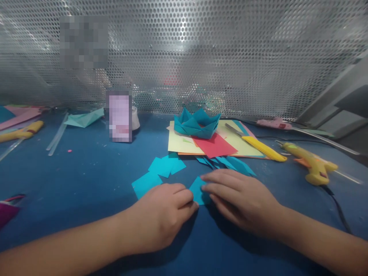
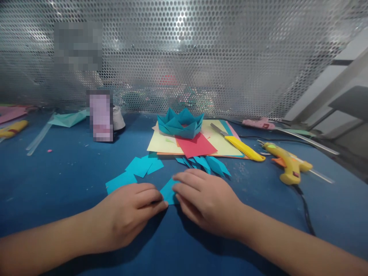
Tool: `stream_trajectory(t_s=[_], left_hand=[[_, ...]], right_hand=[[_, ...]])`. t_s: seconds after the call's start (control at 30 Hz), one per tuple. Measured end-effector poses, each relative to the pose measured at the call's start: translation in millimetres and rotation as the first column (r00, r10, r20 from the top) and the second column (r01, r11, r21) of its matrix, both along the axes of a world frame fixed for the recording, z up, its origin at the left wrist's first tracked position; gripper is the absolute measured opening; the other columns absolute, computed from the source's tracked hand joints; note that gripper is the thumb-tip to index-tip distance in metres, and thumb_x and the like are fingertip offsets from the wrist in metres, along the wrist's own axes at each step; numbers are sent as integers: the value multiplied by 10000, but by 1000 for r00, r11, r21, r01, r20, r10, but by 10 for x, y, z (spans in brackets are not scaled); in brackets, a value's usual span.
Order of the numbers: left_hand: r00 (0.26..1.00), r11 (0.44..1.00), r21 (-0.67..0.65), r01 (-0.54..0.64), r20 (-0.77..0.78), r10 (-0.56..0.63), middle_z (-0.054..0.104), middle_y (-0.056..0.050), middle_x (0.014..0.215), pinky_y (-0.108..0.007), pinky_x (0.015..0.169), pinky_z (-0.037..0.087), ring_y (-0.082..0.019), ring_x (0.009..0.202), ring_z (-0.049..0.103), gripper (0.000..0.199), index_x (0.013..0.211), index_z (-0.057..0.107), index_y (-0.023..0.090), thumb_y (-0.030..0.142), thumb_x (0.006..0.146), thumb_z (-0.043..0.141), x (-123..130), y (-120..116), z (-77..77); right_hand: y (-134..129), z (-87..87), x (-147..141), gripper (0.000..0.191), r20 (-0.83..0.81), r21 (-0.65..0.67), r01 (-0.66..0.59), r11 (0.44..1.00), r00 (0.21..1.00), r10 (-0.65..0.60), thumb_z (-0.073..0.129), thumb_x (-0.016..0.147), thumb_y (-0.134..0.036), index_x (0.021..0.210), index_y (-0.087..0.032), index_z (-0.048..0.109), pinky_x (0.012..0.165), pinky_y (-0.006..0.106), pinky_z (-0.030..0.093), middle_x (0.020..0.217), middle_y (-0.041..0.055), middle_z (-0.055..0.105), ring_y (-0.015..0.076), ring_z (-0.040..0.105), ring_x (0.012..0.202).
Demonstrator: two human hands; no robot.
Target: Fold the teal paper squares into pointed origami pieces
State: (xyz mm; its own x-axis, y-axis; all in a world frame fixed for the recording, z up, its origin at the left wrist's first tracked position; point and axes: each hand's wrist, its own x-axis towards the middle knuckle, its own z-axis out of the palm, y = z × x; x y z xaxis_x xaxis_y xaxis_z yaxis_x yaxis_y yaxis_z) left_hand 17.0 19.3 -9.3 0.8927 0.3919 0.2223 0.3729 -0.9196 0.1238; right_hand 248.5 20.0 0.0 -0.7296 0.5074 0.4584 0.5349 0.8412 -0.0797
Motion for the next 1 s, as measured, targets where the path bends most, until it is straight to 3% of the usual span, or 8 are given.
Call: stream_trajectory(t_s=[0.1,0.17,0.37,0.5,0.57,0.7,0.83,1.0], left_hand=[[999,999,38,33,-10,-33,578,-63,810,-331,568,417,-202,700,509,260,1033,603,117,89,888,389,6,21,8],[998,998,41,55,-17,-54,578,-74,823,-330,583,430,-206,715,510,258,1037,601,104,89,876,399,6,29,20],[998,991,125,54,-19,-52,568,-76,794,-352,596,439,-210,687,487,249,1051,592,97,98,894,398,-13,14,10],[1000,995,93,16,2,-17,579,-85,814,-355,603,448,-214,689,496,279,1085,576,94,83,890,378,-8,1,9],[999,997,71,32,27,-34,595,-99,842,-360,632,464,-221,724,518,294,1091,572,90,70,896,353,2,-9,30],[986,987,-14,163,43,-162,614,-136,922,-371,754,498,-241,856,560,315,1145,536,58,70,872,381,27,-38,73],[993,988,-95,118,40,-115,612,-136,952,-365,785,508,-242,899,571,347,1168,516,77,65,835,418,34,-61,66],[994,989,-107,99,45,-95,609,-137,1001,-372,803,510,-246,955,568,332,1154,516,110,63,837,432,19,-56,54]], right_hand=[[81,-45,-14,367,54,-134,-50,990,997,58,392,935,-135,1284,-131,503,1001,404,422,1288,124,567,220,466,1230],[107,-86,-18,392,43,-208,-79,975,995,90,400,942,-145,1330,-142,457,1000,398,419,1266,111,582,196,491,1194],[61,-78,-9,284,-78,-227,-2,974,997,-16,444,933,-156,1168,-188,601,792,333,488,947,77,666,174,597,876],[-8,-1,-35,327,-125,-429,68,901,983,-133,454,850,-87,1110,-191,623,697,257,507,880,49,675,145,621,777],[-40,19,-50,389,-99,-492,109,864,979,-181,451,803,-83,1136,-199,615,700,268,516,902,48,684,153,635,776],[-74,19,-65,445,-85,-514,117,850,979,-185,449,759,-96,1159,-198,616,778,303,515,984,60,694,179,649,864],[-67,16,-74,373,-102,-522,101,847,978,-180,468,767,-101,1080,-189,649,770,282,502,968,50,702,171,650,870],[-35,18,-88,208,-107,-542,89,836,979,-174,508,806,-117,911,-203,666,683,247,472,810,13,683,143,622,751]])
